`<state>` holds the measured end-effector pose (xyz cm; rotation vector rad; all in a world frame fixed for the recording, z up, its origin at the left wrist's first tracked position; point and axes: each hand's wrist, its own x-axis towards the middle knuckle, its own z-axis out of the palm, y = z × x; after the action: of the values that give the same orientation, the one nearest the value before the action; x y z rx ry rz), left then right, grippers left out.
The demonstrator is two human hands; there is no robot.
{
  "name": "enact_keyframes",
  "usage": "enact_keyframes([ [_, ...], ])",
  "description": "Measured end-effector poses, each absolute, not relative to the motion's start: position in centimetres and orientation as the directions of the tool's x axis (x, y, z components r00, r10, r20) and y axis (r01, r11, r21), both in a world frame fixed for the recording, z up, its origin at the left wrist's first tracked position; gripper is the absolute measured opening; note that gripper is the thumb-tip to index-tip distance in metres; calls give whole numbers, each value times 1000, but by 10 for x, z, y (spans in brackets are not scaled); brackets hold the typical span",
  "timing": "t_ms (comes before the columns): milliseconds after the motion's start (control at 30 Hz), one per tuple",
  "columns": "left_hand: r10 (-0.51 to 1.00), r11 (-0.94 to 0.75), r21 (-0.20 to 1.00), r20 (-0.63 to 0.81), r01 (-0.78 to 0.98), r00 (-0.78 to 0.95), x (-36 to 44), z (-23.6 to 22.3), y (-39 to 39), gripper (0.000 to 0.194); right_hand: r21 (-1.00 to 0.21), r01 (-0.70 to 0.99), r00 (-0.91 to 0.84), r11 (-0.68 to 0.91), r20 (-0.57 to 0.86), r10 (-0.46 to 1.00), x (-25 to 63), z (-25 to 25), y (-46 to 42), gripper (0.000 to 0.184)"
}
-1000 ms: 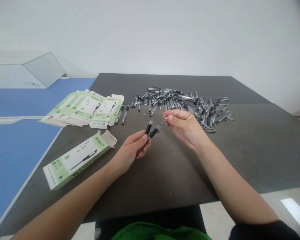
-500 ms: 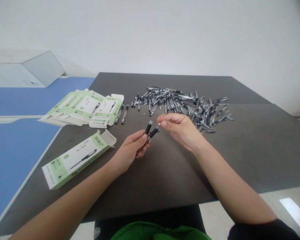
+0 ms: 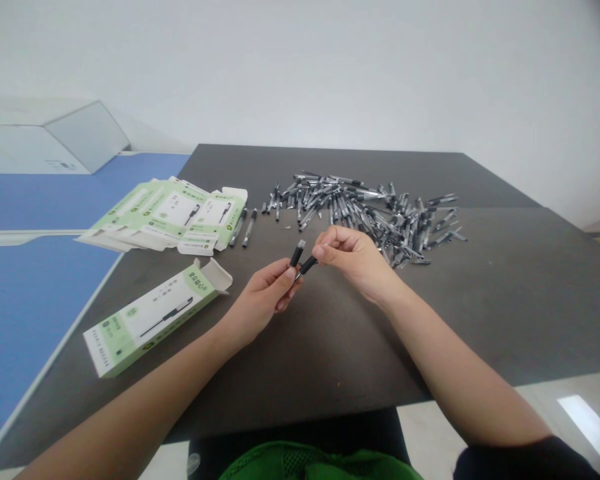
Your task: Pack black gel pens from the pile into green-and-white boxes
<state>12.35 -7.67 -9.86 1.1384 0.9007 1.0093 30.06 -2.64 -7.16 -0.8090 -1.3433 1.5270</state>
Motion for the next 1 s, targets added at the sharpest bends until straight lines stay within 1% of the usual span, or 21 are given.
enact_keyframes([
  [167, 953, 136, 976, -82, -172, 293, 123, -96, -78, 33, -978, -202, -447, 49, 136, 884, 307, -72, -25, 35],
  [233, 954, 124, 979, -73, -160, 292, 123, -95, -78, 33, -981, -180, -453, 79, 154, 878, 309, -71, -25, 33],
  [367, 953, 114, 982, -65, -150, 297, 124, -95, -79, 33, -992, -95, -435, 89, 121, 892, 308, -68, -27, 40],
  [533, 954, 122, 977, -67, -173, 293, 124, -96, -76, 32, -983, -150, -464, 102, 162, 871, 310, -68, -27, 34],
  [600, 954, 123, 977, -68, -176, 291, 124, -97, -76, 33, -985, -123, -453, 121, 164, 876, 311, -68, -26, 32],
  [700, 954, 128, 977, -74, -171, 291, 124, -97, -76, 34, -992, -72, -443, 104, 125, 888, 310, -68, -26, 38],
  [867, 956, 127, 978, -76, -166, 285, 124, -97, -77, 34, -989, -115, -464, 88, 132, 876, 310, -66, -27, 39],
  [933, 954, 123, 980, -73, -155, 291, 124, -97, -76, 34, -990, -86, -455, 109, 136, 880, 310, -66, -27, 37],
  [1000, 951, 124, 981, -75, -149, 299, 124, -97, -77, 35, -992, -39, -440, 121, 126, 889, 310, -67, -27, 39],
])
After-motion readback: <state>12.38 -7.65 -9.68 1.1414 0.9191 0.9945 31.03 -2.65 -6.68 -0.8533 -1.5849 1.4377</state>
